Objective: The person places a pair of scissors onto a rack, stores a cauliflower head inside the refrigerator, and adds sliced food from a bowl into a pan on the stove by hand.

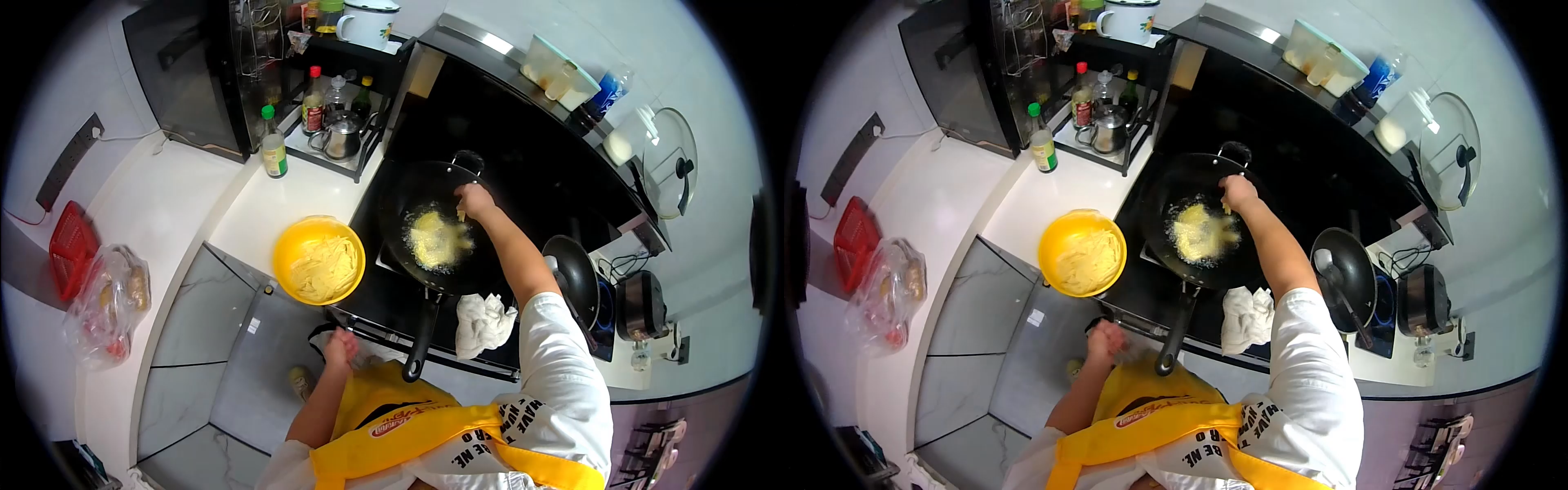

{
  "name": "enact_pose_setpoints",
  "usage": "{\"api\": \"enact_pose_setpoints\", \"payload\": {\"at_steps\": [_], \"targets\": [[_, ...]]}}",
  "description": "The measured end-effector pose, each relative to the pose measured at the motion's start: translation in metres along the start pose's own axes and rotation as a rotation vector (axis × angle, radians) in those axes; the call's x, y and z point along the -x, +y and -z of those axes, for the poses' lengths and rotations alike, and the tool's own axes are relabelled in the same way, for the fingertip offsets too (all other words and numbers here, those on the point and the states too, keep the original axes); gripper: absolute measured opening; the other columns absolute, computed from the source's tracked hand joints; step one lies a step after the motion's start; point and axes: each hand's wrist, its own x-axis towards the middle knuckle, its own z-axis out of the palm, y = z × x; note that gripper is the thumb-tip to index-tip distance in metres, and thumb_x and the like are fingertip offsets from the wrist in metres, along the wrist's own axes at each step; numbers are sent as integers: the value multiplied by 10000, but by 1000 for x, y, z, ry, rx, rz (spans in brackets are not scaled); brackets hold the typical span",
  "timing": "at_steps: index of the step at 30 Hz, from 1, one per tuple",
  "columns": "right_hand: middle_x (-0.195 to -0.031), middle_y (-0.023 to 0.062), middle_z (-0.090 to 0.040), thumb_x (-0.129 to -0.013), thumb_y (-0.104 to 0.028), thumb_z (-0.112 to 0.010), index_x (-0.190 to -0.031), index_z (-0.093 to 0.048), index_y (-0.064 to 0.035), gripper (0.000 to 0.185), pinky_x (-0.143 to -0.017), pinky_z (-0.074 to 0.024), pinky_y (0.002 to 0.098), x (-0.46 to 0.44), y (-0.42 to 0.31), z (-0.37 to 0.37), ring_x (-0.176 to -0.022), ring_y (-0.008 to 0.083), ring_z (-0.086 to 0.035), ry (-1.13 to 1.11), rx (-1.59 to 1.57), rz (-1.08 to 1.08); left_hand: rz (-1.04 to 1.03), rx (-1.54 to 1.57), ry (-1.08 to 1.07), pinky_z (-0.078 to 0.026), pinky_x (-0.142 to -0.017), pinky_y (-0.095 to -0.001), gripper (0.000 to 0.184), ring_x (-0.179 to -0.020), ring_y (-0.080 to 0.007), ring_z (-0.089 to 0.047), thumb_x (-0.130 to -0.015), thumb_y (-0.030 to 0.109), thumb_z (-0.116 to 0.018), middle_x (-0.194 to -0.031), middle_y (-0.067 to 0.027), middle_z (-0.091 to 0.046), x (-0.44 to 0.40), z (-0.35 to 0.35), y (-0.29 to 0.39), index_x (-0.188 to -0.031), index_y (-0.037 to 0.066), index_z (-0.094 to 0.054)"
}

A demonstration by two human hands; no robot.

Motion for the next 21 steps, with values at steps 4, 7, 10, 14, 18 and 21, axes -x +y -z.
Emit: {"api": "enact_pose_setpoints", "payload": {"at_steps": [4, 7, 10, 14, 18, 21], "targets": [[-1086, 121, -682, -728, -202, -774, -1119, -684, -139, 406, -883, -513, 399, 2, -24, 19, -1024, 304, -638, 66, -19, 81, -418, 54, 157, -507, -844, -425, 538, -1036, -273, -552, -924, 280, -613, -1217, -118, -485, 87, -97, 104, -1354, 169, -308], [-1031, 139, -684, -787, -192, -721, -1072, -688, -104, 300, -857, -513, 414, 12, -61, 46, -993, 321, -640, 155, -113, 118, -324, 89, 136, -498, -898, -521, 649, -1129, -371, -515, -897, 243, -629, -1314, -169, -394, 80, -101, 130, -1396, 200, -216], [-1007, 141, -682, -799, -181, -702, -1041, -687, -79, 263, -829, -521, 406, 33, -117, 58, -954, 322, -645, 234, -254, 309, -251, 239, -2, -489, -923, -576, 797, -1212, -474, -429, -844, 129, -621, -1418, -224, -228, 89, -110, 153, -1431, 246, -94], [-935, 141, -679, -776, -164, -702, -972, -687, -82, 213, -764, -531, 409, 71, -208, 45, -872, 326, -656, 84, -370, 650, -178, 141, 203, -503, -885, -607, 783, -1156, -482, -496, -833, 50, -589, -1382, -231, -312, 73, -141, 186, -1425, 245, -114], [-960, 126, -693, -773, -179, -665, -1004, -693, -123, 240, -772, -533, 428, 80, -271, -19, -900, 320, -667, -114, -170, 664, -268, -111, 226, -575, -753, -512, 731, -1114, -361, -576, -844, -32, -509, -1327, -185, -438, 37, -142, 190, -1421, 197, -125], [-1124, 128, -630, -772, -155, -650, -1218, -603, -118, 450, -820, -521, 430, 80, -304, -66, -975, 335, -646, -169, -74, 633, -287, -215, 181, -598, -744, -447, 679, -1067, -328, -616, -823, -126, -384, -1291, -162, -486, 56, -136, 189, -1399, 172, -186]]}}
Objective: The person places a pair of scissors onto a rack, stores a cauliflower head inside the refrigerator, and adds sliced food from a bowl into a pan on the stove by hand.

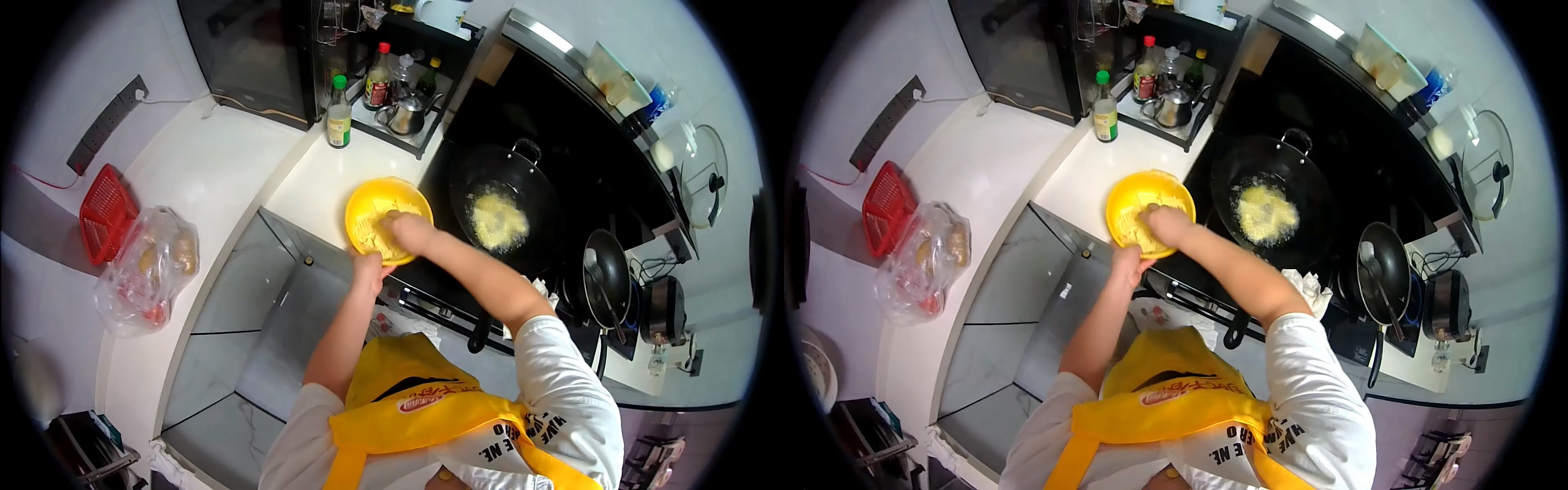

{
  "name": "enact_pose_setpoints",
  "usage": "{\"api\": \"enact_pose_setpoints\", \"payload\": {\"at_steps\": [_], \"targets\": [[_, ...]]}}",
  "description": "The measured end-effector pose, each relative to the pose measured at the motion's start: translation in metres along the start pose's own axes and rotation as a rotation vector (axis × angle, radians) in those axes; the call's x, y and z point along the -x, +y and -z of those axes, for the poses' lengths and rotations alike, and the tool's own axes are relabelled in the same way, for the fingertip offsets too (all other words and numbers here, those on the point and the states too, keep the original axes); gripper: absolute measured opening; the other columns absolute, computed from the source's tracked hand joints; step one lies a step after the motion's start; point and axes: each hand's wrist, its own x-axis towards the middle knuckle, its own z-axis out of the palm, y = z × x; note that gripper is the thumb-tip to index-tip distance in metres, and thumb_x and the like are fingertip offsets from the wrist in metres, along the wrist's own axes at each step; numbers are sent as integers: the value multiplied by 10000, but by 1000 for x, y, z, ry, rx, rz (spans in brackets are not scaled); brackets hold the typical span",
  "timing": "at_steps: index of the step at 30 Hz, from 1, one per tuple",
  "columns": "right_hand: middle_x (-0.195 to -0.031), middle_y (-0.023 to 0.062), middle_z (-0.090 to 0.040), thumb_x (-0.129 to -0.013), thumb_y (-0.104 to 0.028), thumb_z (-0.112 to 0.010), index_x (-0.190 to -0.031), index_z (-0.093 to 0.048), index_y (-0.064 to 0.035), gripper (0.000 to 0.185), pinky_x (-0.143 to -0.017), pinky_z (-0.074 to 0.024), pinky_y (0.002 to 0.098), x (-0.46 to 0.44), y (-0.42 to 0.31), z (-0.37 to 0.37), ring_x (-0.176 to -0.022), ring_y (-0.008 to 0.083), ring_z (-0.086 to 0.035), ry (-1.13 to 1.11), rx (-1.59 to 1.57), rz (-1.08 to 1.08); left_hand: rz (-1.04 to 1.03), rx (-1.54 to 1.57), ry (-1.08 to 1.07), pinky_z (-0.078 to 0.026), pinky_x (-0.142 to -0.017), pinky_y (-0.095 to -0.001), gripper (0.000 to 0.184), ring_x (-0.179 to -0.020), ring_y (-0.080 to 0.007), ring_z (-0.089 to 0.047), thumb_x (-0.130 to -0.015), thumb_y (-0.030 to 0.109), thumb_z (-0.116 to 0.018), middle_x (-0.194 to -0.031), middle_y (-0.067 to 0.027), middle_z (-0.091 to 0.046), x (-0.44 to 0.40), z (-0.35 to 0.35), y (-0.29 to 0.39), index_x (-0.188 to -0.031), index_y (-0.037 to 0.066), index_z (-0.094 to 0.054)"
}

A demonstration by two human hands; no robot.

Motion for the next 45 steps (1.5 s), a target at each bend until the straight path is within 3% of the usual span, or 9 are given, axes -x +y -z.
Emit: {"api": "enact_pose_setpoints", "payload": {"at_steps": [14, 18, 22, 26, 29, 32, 36, 39, 45], "targets": [[-1022, 167, -656, -888, -201, -658, -1063, -705, -103, 206, -870, -485, 364, 27, 0, 68, -978, 283, -624, 178, -552, 117, 35, 135, -187, -566, -833, -539, 628, -1102, -354, -602, -784, -107, -482, -1325, -154, -449, 102, 4, 52, -1270, 193, -219], [-917, 146, -686, -891, -191, -663, -1005, -710, -46, 190, -747, -524, 329, 66, 38, 115, -812, 247, -661, 333, -983, -118, 8, 139, -212, -531, -869, -608, 647, -1156, -392, -562, -760, -140, -415, -1365, -186, -408, 107, -8, 63, -1290, 174, -217], [-752, 123, -681, -865, -168, -669, -981, -704, -34, 181, -617, -541, 318, 136, 124, 134, -639, 178, -664, 430, -403, -572, -6, 137, -208, -534, -876, -590, 723, -1177, -385, -549, -748, -133, -422, -1380, -181, -395, 116, -15, 68, -1347, 192, -179], [-886, 154, -701, -839, -216, -704, -1081, -670, -20, 314, -677, -553, 334, 179, 192, 82, -739, 218, -686, 222, -514, -839, -25, 122, -236, -549, -850, -562, 743, -1163, -365, -557, -771, -123, -435, -1374, -172, -371, 117, -11, 66, -1366, 193, -120], [-945, 174, -689, -793, -216, -732, -1086, -675, -45, 344, -725, -545, 360, 176, 172, 81, -815, 286, -687, 446, -41, -618, -48, 114, -222, -546, -857, -567, 767, -1173, -370, -552, -748, -122, -431, -1382, -171, -372, 122, -17, 65, -1375, 196, -125], [-1009, 159, -655, -819, -167, -690, -1056, -669, -39, 270, -766, -536, 380, 156, 63, 134, -860, 312, -666, 663, -274, -296, -80, 88, -226, -554, -848, -562, 775, -1165, -371, -563, -727, -120, -431, -1381, -173, -376, 132, -27, 66, -1370, 199, -138], [-1154, 128, -610, -723, -171, -744, -1225, -582, -127, 530, -879, -495, 400, 127, -5, 127, -1070, 336, -586, 219, 49, 8, -56, 97, -259, -554, -842, -545, 823, -1168, -353, -551, -755, -140, -445, -1377, -164, -372, 141, -39, 62, -1401, 207, -72], [-1213, 148, -580, -690, -181, -766, -1304, -530, -172, 657, -902, -486, 394, 114, -3, 105, -1118, 342, -560, 366, 370, 68, -32, 94, -265, -564, -842, -544, 756, -1158, -364, -567, -733, -121, -434, -1374, -177, -381, 152, -42, 63, -1359, 198, -157], [-1176, 194, -614, -680, -190, -775, -1301, -552, -178, 659, -867, -500, 396, 92, 13, 109, -992, 338, -630, -76, 13, 92, 44, 80, -251, -568, -842, -535, 731, -1146, -359, -572, -748, -117, -440, -1371, -183, -386, 152, -31, 56, -1359, 177, -168]]}}
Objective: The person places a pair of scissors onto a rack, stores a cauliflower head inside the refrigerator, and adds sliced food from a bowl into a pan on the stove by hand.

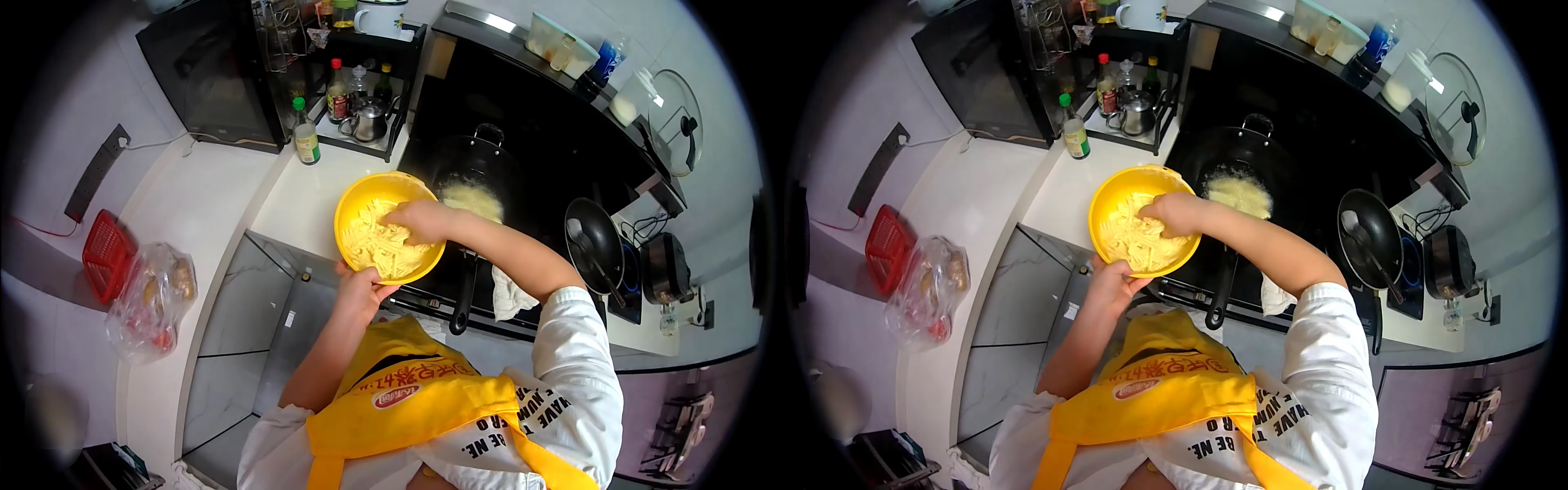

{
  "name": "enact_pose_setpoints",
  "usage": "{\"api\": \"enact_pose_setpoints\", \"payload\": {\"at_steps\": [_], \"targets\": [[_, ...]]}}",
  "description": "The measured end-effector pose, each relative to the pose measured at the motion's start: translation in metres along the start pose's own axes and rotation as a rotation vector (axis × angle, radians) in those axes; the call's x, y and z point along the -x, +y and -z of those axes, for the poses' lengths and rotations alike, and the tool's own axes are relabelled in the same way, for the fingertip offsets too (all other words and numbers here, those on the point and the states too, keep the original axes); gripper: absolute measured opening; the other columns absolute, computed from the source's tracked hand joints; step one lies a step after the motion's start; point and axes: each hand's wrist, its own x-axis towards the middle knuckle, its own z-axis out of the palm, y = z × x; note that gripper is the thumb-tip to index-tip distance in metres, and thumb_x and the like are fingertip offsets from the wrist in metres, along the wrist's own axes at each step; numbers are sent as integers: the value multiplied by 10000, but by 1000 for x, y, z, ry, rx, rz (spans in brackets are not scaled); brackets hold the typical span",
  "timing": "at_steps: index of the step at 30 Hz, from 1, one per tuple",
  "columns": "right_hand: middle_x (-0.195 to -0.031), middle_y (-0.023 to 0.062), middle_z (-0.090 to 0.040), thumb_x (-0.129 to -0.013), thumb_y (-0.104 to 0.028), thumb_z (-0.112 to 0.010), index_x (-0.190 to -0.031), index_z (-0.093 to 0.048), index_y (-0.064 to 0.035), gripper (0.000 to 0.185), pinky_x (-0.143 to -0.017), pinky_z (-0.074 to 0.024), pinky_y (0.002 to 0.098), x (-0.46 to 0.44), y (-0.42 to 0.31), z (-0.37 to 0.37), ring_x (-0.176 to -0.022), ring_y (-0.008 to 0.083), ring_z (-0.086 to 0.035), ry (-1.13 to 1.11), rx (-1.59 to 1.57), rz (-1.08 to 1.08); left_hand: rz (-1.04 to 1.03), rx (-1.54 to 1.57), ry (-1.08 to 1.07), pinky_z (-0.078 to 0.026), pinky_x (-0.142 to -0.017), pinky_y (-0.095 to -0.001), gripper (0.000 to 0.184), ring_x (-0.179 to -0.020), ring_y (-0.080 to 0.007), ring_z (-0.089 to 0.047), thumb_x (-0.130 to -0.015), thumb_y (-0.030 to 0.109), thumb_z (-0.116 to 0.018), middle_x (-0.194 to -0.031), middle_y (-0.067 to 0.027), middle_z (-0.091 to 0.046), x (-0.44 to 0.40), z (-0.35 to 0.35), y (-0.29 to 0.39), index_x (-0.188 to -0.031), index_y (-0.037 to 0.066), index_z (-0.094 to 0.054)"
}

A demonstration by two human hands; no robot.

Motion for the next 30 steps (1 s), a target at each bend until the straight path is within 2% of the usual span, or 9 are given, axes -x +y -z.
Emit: {"api": "enact_pose_setpoints", "payload": {"at_steps": [2, 6, 8, 16, 19, 21, 23, 25, 30], "targets": [[-1059, 187, -662, -700, -191, -755, -1241, -600, -144, 565, -842, -505, 400, -6, 10, 2, -924, 334, -650, -4, -222, 94, 10, -11, 35, -569, -843, -526, 726, -1144, -358, -571, -753, -113, -445, -1368, -187, -388, 7, -3, 1, -1361, 164, -162], [-944, 173, -684, -720, -222, -762, -1105, -672, -82, 419, -788, -518, 359, -11, 0, 38, -869, 297, -660, 166, -292, 41, 4, -32, 7, -571, -840, -521, 728, -1144, -357, -568, -756, -106, -446, -1367, -189, -388, 10, 0, 5, -1368, 162, -155], [-975, 134, -697, -749, -225, -782, -1157, -657, -82, 451, -827, -518, 341, -9, -13, 61, -898, 262, -666, 97, -394, -17, -10, -70, -24, -591, -775, -476, 764, -1053, -354, -616, -759, -93, -498, -1316, -203, -422, 6, 5, 4, -1358, 163, -99], [-1112, 100, -677, -722, -209, -810, -1186, -648, -82, 507, -852, -514, 338, -5, -7, 55, -976, 256, -648, -17, -510, 43, -9, -22, -49, -585, -789, -486, 777, -1074, -353, -605, -754, -90, -487, -1342, -197, -395, 9, 4, 6, -1364, 176, -87], [-1025, 111, -690, -695, -217, -795, -1077, -687, -103, 413, -783, -524, 367, -8, 2, 38, -936, 296, -657, 99, -218, -44, -25, -21, -36, -579, -810, -496, 768, -1082, -354, -600, -757, -95, -479, -1343, -193, -392, 9, 3, 4, -1359, 178, -88], [-1078, 86, -659, -728, -214, -744, -1169, -661, -151, 454, -810, -520, 394, -1, -18, 21, -1016, 274, -634, -79, 222, -256, -30, -35, -32, -576, -821, -502, 760, -1084, -355, -599, -761, -97, -474, -1339, -192, -395, 10, 1, 5, -1355, 179, -89], [-1018, 72, -656, -747, -231, -708, -1146, -672, -182, 404, -776, -519, 399, 7, -25, 16, -984, 265, -638, 22, 234, -240, -37, -16, -47, -571, -837, -511, 746, -1090, -359, -594, -766, -100, -467, -1340, -191, -393, 11, -2, 8, -1350, 178, -96], [-1031, 66, -653, -760, -214, -682, -1141, -673, -190, 381, -776, -516, 398, 10, -18, 13, -967, 266, -635, -64, 120, -136, -40, -8, -44, -574, -829, -509, 739, -1082, -361, -597, -768, -99, -467, -1336, -191, -397, 12, -2, 9, -1347, 177, -100], [-843, 130, -655, -776, -158, -705, -897, -641, -69, 164, -714, -494, 377, 10, -8, 22, -788, 302, -636, 250, -277, -105, -24, 1, -40, -581, -809, -498, 725, -1063, -366, -606, -773, -97, -467, -1328, -191, -408, 10, 2, 8, -1343, 178, -113]]}}
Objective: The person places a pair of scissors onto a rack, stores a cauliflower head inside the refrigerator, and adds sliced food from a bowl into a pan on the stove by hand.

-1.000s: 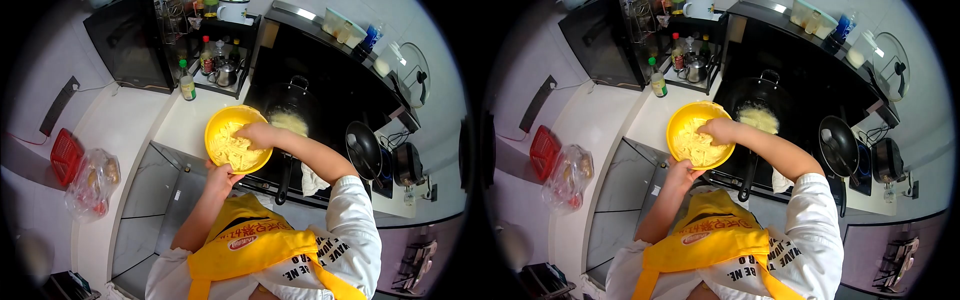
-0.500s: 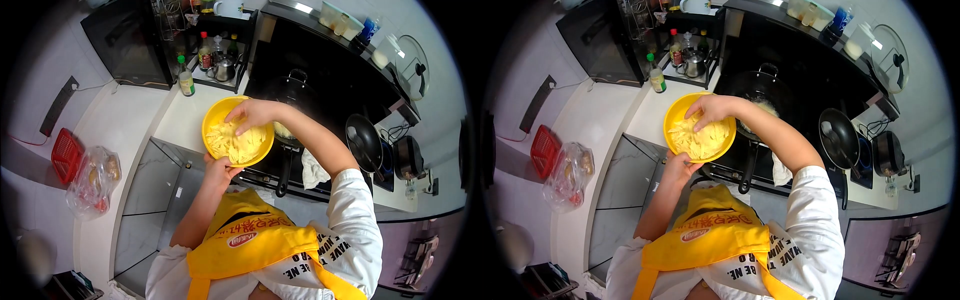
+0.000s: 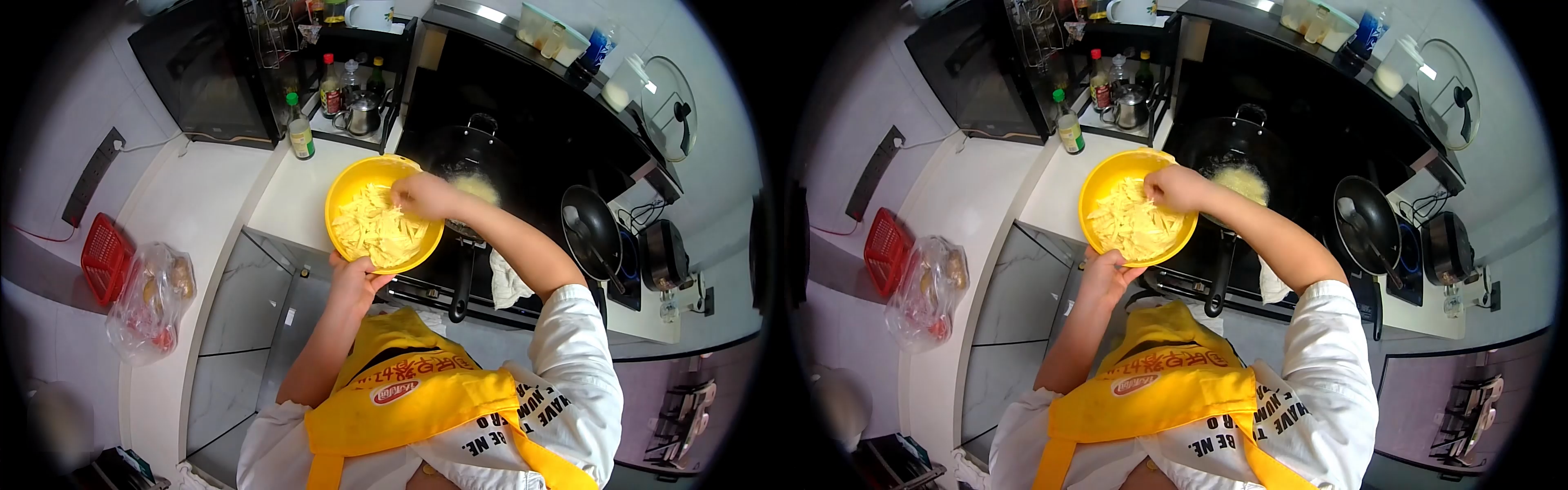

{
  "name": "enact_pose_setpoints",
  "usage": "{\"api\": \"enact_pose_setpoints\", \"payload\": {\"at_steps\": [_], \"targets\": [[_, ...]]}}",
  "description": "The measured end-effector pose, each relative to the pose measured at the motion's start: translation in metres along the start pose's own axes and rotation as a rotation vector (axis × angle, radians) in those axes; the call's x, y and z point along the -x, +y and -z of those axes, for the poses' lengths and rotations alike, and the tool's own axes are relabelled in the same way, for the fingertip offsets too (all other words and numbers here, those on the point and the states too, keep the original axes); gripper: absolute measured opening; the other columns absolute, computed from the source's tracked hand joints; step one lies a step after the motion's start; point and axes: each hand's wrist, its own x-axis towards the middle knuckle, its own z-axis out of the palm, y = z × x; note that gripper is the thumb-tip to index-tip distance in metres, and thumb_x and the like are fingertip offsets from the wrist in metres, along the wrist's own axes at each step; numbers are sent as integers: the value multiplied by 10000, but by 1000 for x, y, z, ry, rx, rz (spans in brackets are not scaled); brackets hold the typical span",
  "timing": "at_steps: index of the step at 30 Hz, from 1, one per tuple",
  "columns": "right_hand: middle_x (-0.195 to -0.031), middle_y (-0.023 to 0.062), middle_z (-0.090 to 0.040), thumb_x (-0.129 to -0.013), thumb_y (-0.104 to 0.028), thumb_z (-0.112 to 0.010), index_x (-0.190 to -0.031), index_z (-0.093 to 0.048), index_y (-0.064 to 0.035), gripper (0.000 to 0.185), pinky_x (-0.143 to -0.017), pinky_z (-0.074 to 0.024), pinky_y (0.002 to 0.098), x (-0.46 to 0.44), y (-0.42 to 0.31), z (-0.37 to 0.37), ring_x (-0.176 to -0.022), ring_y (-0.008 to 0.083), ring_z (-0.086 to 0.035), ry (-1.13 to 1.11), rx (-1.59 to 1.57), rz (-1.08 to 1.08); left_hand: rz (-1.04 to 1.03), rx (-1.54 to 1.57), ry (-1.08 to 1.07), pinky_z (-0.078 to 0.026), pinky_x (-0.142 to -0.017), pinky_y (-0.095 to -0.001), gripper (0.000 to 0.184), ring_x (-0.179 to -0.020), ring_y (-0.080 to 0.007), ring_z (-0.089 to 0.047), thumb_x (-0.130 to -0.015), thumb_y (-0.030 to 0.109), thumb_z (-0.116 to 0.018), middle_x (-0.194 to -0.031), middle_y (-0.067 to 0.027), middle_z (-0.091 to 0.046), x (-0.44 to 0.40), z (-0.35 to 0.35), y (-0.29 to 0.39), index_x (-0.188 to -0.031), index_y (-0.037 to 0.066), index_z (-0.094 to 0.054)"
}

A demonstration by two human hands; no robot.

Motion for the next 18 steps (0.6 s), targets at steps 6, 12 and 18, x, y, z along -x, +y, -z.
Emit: {"api": "enact_pose_setpoints", "payload": {"at_steps": [6, 12, 18], "targets": [[-813, 142, -662, -793, -155, -723, -912, -660, -43, 175, -705, -505, 344, 10, -13, 13, -765, 290, -645, 197, -206, 71, 11, -11, -18, -588, -786, -492, 697, -1055, -365, -612, -774, -86, -469, -1322, -198, -415, -2, 1, -3, -1330, 177, -142], [-933, 123, -704, -795, -169, -710, -1011, -689, -76, 235, -795, -513, 388, 4, -3, 21, -888, 309, -668, 92, -3, -88, 11, -17, 0, -593, -768, -470, 680, -1044, -363, -621, -765, -80, -464, -1312, -195, -428, -1, -2, -3, -1316, 171, -153], [-1031, 153, -671, -772, -176, -737, -1121, -643, -80, 374, -884, -471, 383, 0, -3, -2, -998, 322, -621, -162, -23, 70, 2, -73, -69, -592, -768, -491, 723, -1044, -372, -622, -761, -85, -453, -1317, -198, -422, 0, -5, -4, -1348, 179, -123]]}}
